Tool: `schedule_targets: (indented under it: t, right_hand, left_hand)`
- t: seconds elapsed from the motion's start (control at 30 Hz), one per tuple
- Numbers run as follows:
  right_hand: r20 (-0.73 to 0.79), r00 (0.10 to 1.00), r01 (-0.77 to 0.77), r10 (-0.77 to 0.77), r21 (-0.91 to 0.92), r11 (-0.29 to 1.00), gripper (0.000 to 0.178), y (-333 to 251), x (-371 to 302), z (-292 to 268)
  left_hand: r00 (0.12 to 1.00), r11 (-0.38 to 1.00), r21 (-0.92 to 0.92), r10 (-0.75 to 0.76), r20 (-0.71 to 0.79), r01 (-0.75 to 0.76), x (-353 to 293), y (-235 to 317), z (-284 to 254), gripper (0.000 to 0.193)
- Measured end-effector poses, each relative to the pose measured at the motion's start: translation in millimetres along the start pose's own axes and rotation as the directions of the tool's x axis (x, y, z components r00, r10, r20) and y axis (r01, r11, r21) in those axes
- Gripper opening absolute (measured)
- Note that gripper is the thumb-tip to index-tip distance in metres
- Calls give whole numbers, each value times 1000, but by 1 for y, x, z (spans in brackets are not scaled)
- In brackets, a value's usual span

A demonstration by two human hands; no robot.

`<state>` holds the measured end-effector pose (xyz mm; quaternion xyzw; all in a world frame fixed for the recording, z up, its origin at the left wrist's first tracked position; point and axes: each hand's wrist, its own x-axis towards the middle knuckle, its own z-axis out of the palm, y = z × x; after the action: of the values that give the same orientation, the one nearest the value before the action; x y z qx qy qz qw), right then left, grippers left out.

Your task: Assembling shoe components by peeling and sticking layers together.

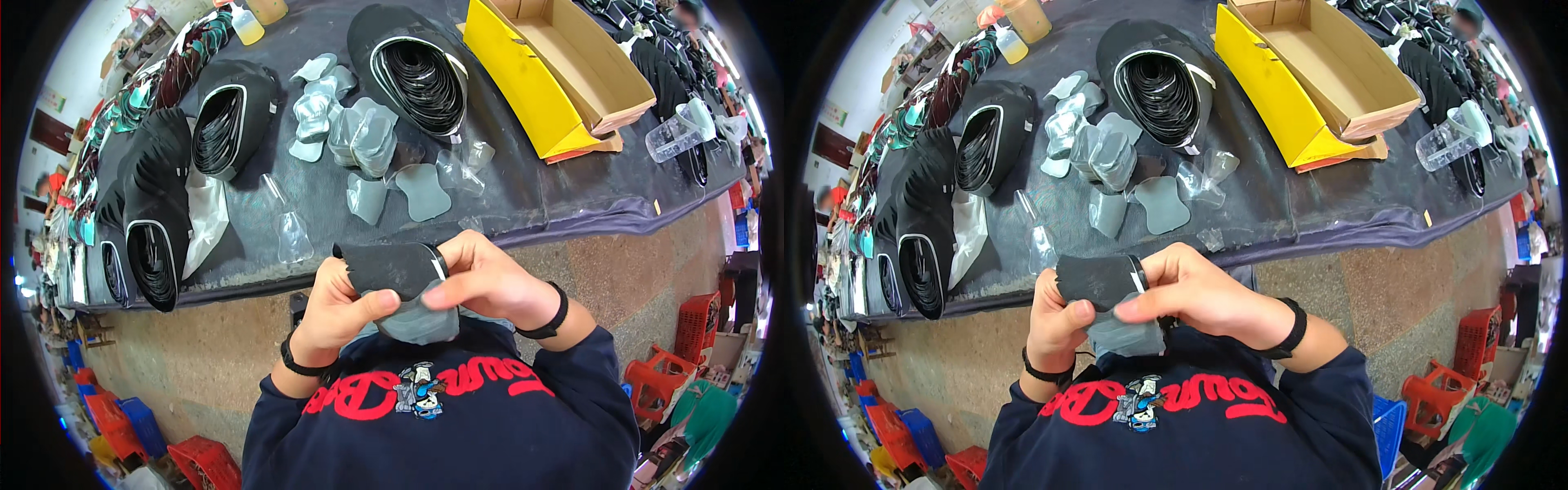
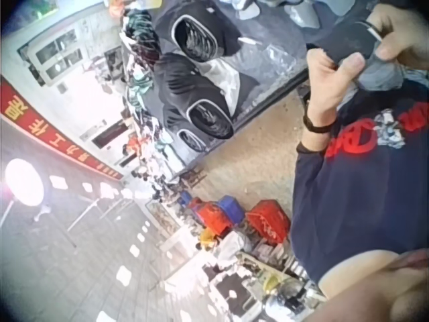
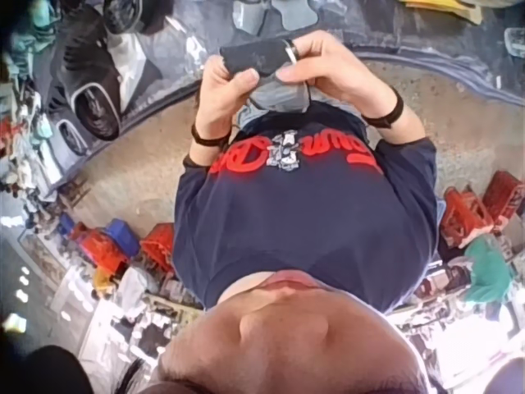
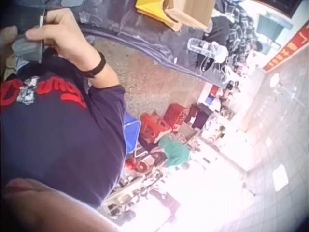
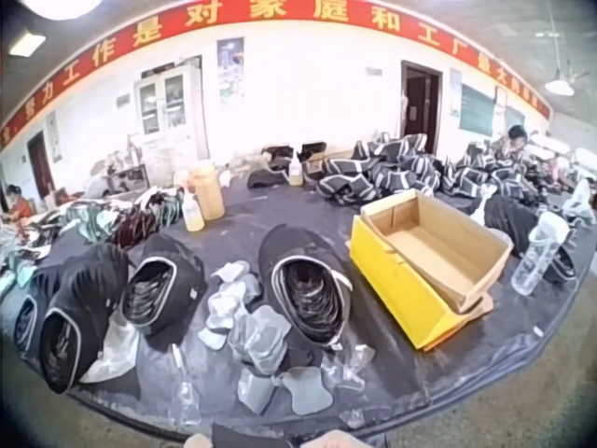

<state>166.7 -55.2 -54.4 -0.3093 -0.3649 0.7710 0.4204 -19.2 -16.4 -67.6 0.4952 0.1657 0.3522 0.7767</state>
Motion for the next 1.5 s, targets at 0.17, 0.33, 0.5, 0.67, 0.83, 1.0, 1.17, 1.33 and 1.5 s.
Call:
schedule_targets:
  t: [0.17,0.33,0.5,0.67,0.83,1.0,1.17,1.33,1.5]
  right_hand:
    - [-5,998,-53,60,410,911,21,4,4,-6]
    - [-117,990,-27,72,349,937,35,1,3,-7]
    - [-76,997,15,-4,143,990,34,-6,-1,3]
    - [-53,998,47,-32,307,951,27,0,4,-1]
    - [-42,995,96,-86,358,929,33,5,3,4]
    - [28,994,105,-102,-129,986,55,-32,-29,34]
    - [430,813,523,-392,-836,167,53,-104,-59,60]
    - [355,506,505,-786,-861,-64,49,-97,37,105]
    - [740,472,469,-479,-671,-575,54,-57,191,120]
  left_hand:
    - [929,939,-312,-236,-286,142,4,1,9,50]
    - [886,907,-347,-350,-304,239,3,0,-8,75]
    - [922,878,-340,-381,-72,337,11,21,8,65]
    - [967,964,-104,-251,-39,246,16,29,13,25]
    - [991,989,-73,-126,45,129,10,18,4,25]
    - [958,900,338,223,180,-274,0,30,-8,23]
    - [601,571,376,798,-44,-730,-8,85,21,41]
    - [600,631,-121,770,218,-766,-32,133,33,33]
    - [635,590,-331,772,-38,-737,-52,106,88,29]
